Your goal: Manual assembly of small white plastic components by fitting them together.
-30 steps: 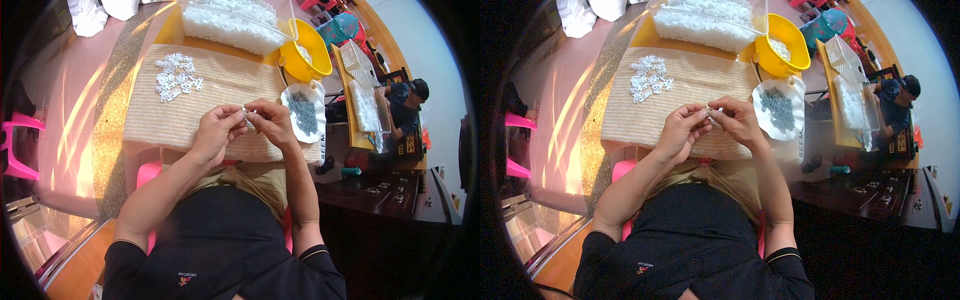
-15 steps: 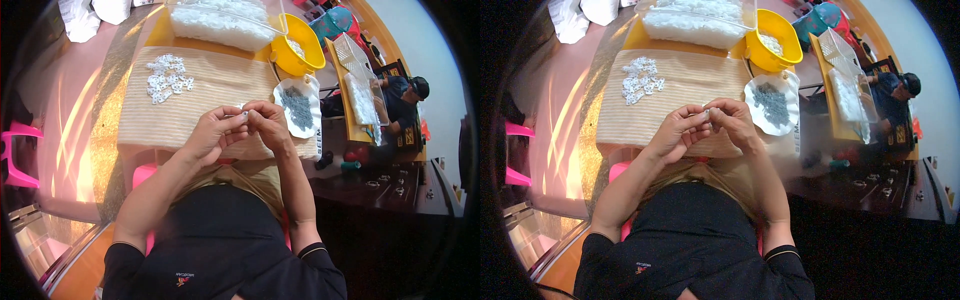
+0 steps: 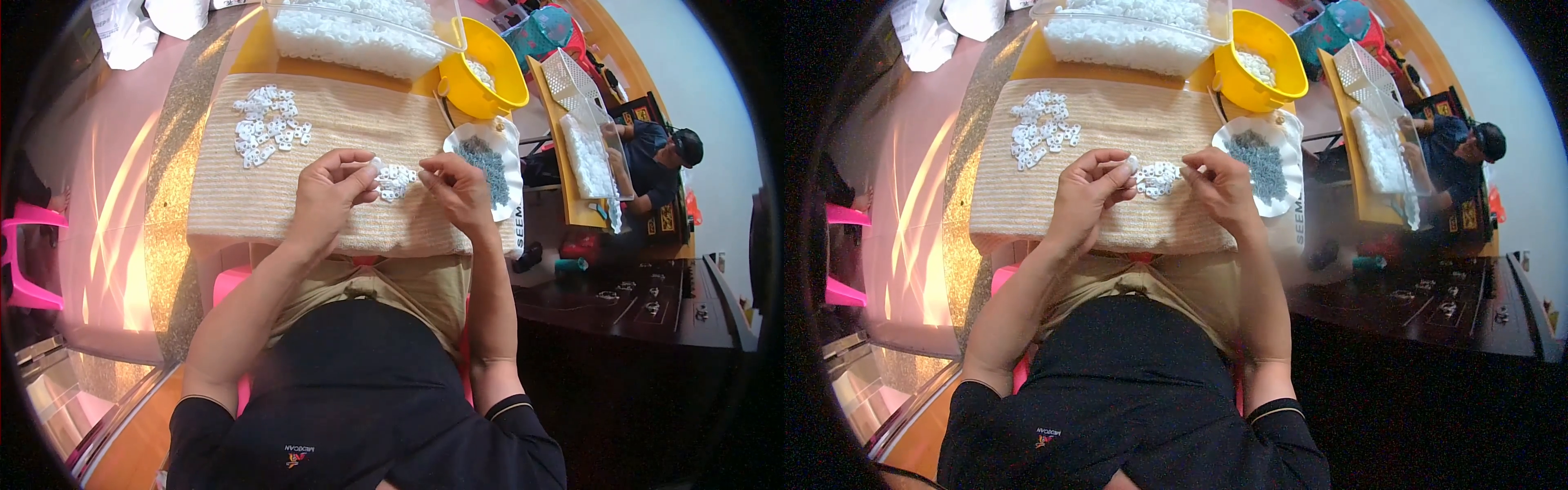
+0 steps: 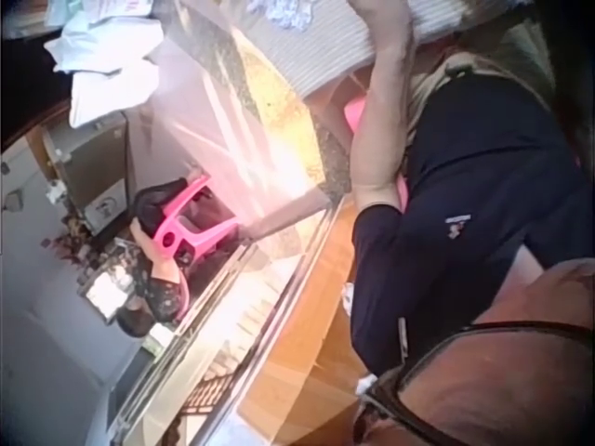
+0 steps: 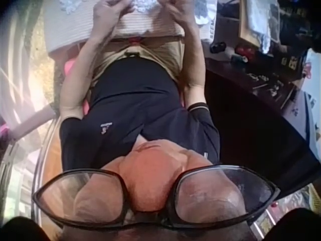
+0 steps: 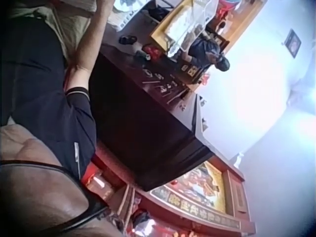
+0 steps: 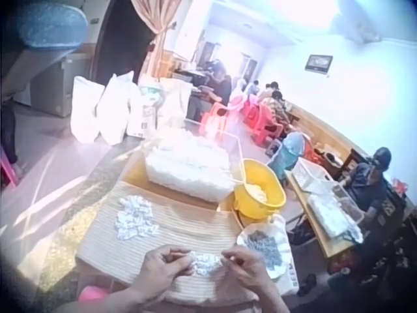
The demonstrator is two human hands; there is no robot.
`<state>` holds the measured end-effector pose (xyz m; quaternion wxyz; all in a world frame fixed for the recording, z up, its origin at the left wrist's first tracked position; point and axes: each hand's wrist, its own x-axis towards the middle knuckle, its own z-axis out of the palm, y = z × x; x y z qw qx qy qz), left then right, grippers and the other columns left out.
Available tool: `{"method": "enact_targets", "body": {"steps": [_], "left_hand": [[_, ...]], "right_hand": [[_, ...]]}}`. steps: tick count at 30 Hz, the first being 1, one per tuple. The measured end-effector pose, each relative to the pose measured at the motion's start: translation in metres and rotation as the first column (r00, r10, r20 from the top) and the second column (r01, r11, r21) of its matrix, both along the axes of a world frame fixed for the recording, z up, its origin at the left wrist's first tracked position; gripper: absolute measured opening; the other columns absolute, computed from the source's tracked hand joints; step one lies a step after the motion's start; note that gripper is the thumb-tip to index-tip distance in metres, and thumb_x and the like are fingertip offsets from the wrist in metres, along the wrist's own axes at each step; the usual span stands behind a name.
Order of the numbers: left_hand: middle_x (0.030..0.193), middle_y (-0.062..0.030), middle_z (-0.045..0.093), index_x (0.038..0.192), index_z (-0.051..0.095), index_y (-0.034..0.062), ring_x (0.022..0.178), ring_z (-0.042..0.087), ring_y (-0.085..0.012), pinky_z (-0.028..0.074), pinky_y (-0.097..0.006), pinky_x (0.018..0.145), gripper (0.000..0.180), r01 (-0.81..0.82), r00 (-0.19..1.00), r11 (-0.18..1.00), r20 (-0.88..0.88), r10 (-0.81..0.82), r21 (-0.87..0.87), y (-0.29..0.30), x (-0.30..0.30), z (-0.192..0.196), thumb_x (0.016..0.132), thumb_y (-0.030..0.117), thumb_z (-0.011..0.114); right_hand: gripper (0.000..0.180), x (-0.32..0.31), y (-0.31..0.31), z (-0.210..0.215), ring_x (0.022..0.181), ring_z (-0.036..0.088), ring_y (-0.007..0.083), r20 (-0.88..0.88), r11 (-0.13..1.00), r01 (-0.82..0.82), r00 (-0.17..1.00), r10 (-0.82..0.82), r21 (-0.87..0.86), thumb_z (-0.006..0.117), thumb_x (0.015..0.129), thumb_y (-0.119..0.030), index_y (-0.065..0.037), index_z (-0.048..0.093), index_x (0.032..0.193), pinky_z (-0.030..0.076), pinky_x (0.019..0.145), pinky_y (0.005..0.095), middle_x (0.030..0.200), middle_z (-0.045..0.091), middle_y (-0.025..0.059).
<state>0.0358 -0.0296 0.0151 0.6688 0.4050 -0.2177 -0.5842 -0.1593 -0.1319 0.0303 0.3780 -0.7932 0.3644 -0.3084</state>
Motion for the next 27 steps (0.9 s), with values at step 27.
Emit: {"method": "enact_targets", "body": {"steps": [27], "left_hand": [[0.088,-0.0035,0.065,0.108,0.063,-0.0016,0.072,0.059,-0.0066,0.051,-0.021,0.066,0.023,0.084,0.936,0.996,0.344,-0.074,-0.013,-0.002,0.000,-0.011,0.088,0.010,0.065]], "right_hand": [[0.008,0.009,0.009,-0.009,0.077,0.060,0.0374,-0.317,0.923,-0.049,0.945,-0.082,-0.383,0.057,0.085,-0.004,0.000,0.061,0.091,0.048,0.067,0.0403,0.082,0.061,0.0185]]}}
